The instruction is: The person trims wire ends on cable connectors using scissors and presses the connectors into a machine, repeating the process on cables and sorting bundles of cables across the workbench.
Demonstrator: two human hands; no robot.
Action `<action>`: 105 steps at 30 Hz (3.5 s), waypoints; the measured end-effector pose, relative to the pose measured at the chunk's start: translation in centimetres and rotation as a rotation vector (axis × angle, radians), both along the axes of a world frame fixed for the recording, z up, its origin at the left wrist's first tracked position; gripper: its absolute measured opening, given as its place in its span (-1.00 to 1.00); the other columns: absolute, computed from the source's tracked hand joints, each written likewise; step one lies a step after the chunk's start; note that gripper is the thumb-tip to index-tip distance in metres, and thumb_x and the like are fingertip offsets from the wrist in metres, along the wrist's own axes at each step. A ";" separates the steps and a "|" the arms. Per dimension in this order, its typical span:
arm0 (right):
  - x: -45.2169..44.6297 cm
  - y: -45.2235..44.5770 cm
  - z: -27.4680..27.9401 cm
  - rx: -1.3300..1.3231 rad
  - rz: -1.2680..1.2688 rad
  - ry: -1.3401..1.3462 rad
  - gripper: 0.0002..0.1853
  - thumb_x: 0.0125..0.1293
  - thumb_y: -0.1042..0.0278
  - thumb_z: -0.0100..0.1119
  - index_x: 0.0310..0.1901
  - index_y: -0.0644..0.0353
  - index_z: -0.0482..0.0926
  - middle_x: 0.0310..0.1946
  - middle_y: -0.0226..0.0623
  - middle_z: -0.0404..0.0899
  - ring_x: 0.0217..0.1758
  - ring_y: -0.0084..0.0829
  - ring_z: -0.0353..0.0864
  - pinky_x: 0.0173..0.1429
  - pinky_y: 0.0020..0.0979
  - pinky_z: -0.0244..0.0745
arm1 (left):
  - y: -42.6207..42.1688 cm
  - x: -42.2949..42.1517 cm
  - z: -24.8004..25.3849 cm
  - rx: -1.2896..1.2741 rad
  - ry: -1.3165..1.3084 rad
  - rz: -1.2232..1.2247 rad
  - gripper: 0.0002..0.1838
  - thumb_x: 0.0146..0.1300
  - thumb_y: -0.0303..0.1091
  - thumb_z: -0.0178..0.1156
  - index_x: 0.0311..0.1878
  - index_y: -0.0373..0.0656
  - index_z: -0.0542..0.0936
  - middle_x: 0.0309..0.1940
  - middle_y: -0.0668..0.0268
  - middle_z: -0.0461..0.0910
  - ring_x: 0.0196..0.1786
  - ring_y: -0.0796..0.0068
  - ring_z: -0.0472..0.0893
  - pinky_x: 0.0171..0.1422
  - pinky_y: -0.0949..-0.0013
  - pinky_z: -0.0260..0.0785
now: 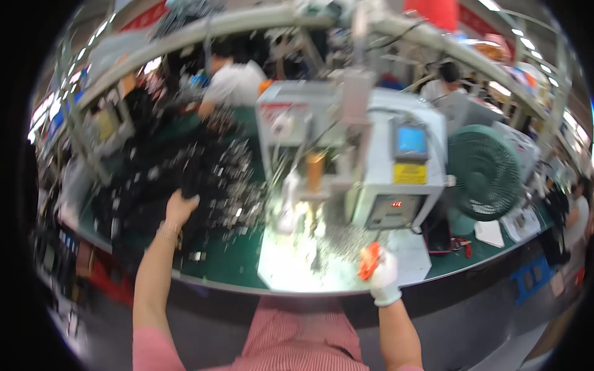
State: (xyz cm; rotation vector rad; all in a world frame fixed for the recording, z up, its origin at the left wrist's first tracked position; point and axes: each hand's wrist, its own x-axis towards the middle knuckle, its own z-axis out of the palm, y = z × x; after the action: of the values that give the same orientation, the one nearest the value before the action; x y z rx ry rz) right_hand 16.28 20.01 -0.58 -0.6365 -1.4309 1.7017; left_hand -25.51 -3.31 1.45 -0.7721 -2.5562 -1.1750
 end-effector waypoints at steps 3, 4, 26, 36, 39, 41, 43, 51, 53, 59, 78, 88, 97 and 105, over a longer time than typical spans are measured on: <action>-0.2 0.1 -0.2 0.067 0.011 -0.010 -0.83 0.21 0.37 0.01 -0.50 0.20 0.35 -0.70 -0.39 0.33 -0.68 -0.60 0.29 -0.59 -0.57 0.17 | -0.9 -0.3 -0.3 -0.098 -0.044 -0.035 -0.20 -0.15 0.07 0.31 0.03 -0.40 0.39 -0.09 -0.13 0.41 0.01 0.02 0.41 0.10 0.24 0.27; -0.2 -0.1 0.0 0.055 0.007 -0.023 -0.83 0.21 0.38 0.00 -0.50 0.21 0.35 -0.71 -0.38 0.33 -0.69 -0.59 0.29 -0.59 -0.58 0.16 | -1.4 1.7 1.4 -0.140 -0.102 0.009 -0.11 -0.15 0.07 0.32 0.12 -0.44 0.30 -0.01 -0.14 0.35 0.05 0.02 0.38 0.14 0.25 0.25; -1.6 -0.6 -0.2 0.134 -0.072 -0.174 -0.84 0.24 0.38 -0.05 -0.45 0.25 0.33 -0.72 -0.38 0.29 -0.70 -0.59 0.26 -0.60 -0.58 0.14 | -6.0 -6.2 13.3 0.263 0.234 0.103 -0.59 -0.04 -0.24 0.23 -0.21 -0.41 0.53 -0.40 0.00 0.59 -0.29 0.15 0.60 -0.16 0.32 0.40; -1.7 -1.0 -0.4 0.199 -0.148 -0.319 -0.84 0.26 0.38 -0.03 -0.43 0.27 0.35 -0.70 -0.40 0.31 -0.70 -0.63 0.28 -0.61 -0.62 0.16 | -2.4 -8.1 4.6 -0.310 -0.131 -0.010 -0.62 0.00 -0.07 0.21 -0.21 -0.17 0.60 -0.33 0.12 0.61 -0.17 0.28 0.59 -0.05 0.36 0.37; -1.9 -1.0 -0.8 0.205 -0.186 -0.291 -0.85 0.26 0.39 -0.03 -0.41 0.28 0.36 -0.70 -0.41 0.32 -0.71 -0.64 0.28 -0.62 -0.62 0.16 | -7.7 -14.9 3.3 -0.141 0.367 0.243 -0.57 -0.01 -0.14 0.19 -0.12 -0.24 0.55 -0.18 0.12 0.56 -0.08 0.18 0.54 0.05 0.30 0.34; -2.2 -1.1 -0.9 0.194 -0.224 -0.266 -0.85 0.25 0.40 -0.02 -0.41 0.28 0.36 -0.70 -0.41 0.32 -0.71 -0.64 0.27 -0.61 -0.63 0.16 | -11.7 -17.4 3.3 -0.530 0.313 0.547 -0.36 -0.06 -0.05 0.20 0.13 -0.08 0.38 0.06 0.14 0.41 0.13 0.13 0.38 0.22 0.16 0.18; -2.5 -1.3 -1.0 0.180 -0.272 -0.231 -0.86 0.25 0.41 -0.02 -0.41 0.28 0.36 -0.70 -0.42 0.32 -0.71 -0.65 0.27 -0.61 -0.63 0.16 | -14.4 -17.3 2.9 -0.688 -0.051 0.641 -0.14 -0.13 0.06 0.26 0.26 0.00 0.18 0.12 0.17 0.37 0.19 0.09 0.33 0.23 0.06 0.16; -2.5 -1.1 -0.7 0.176 -0.282 -0.311 -0.87 0.24 0.42 0.00 -0.43 0.25 0.35 -0.70 -0.46 0.31 -0.71 -0.68 0.27 -0.60 -0.63 0.18 | -13.8 -15.8 3.5 -0.709 -0.207 0.777 -0.44 -0.04 -0.17 0.23 0.07 -0.14 0.40 0.06 0.09 0.43 0.16 0.09 0.37 0.18 0.05 0.20; -2.4 -1.0 -0.9 0.161 -0.269 -0.328 -0.87 0.23 0.44 0.01 -0.43 0.25 0.35 -0.68 -0.46 0.31 -0.71 -0.68 0.27 -0.61 -0.63 0.18 | -15.0 -17.9 3.2 -0.610 -0.171 0.787 -0.51 -0.05 -0.28 0.16 0.01 -0.24 0.43 0.02 0.01 0.44 0.13 0.03 0.39 0.18 0.11 0.22; -2.3 -0.7 -1.3 0.201 -0.215 -0.398 -0.88 0.23 0.44 0.03 -0.42 0.25 0.36 -0.65 -0.49 0.30 -0.71 -0.71 0.28 -0.63 -0.65 0.18 | -11.2 -18.2 18.1 -0.235 0.721 0.441 -0.66 -0.06 -0.29 0.06 -0.20 -0.27 0.52 -0.26 -0.07 0.53 -0.07 -0.02 0.50 -0.03 0.18 0.33; -2.0 -1.1 -1.2 0.275 -0.188 -0.374 -0.88 0.24 0.43 0.02 -0.43 0.24 0.38 -0.70 -0.49 0.30 -0.70 -0.71 0.26 -0.60 -0.65 0.17 | -18.9 10.6 0.3 -0.386 0.388 0.058 -0.52 -0.06 -0.47 0.21 0.00 -0.27 0.36 0.07 0.06 0.28 0.13 0.07 0.28 0.22 0.25 0.11; -1.9 -1.5 -1.7 0.250 -0.203 -0.241 -0.86 0.26 0.39 0.01 -0.42 0.24 0.38 -0.68 -0.48 0.30 -0.70 -0.71 0.26 -0.61 -0.65 0.17 | -20.4 -0.7 -2.1 -0.346 -0.121 0.851 0.08 -0.28 -0.12 0.40 0.29 -0.28 0.01 0.17 -0.16 0.14 0.20 -0.16 0.17 0.27 0.10 0.06; -1.4 -1.8 -2.0 0.278 -0.238 -0.262 -0.81 0.28 0.35 -0.01 -0.46 0.21 0.36 -0.67 -0.48 0.29 -0.68 -0.70 0.25 -0.60 -0.65 0.15 | -23.2 -6.8 6.9 -0.282 0.385 0.591 -0.56 -0.13 -0.49 0.04 -0.05 -0.25 0.43 -0.16 -0.08 0.50 -0.03 -0.04 0.46 0.05 0.17 0.30; -0.8 -2.1 -2.4 0.285 -0.257 -0.272 -0.89 0.25 0.41 0.03 -0.38 0.21 0.37 -0.66 -0.48 0.33 -0.68 -0.72 0.28 -0.60 -0.67 0.18 | -16.4 -12.2 13.1 -0.594 0.488 1.048 -0.37 0.02 -0.27 0.16 0.20 0.06 0.20 0.20 0.14 0.15 0.26 0.06 0.14 0.19 -0.18 0.00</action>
State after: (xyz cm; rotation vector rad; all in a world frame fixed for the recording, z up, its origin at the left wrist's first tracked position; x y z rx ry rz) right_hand 15.51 17.95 -2.96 -0.8732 -1.6620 1.2185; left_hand -37.69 -19.73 14.54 0.2354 -2.2837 0.0914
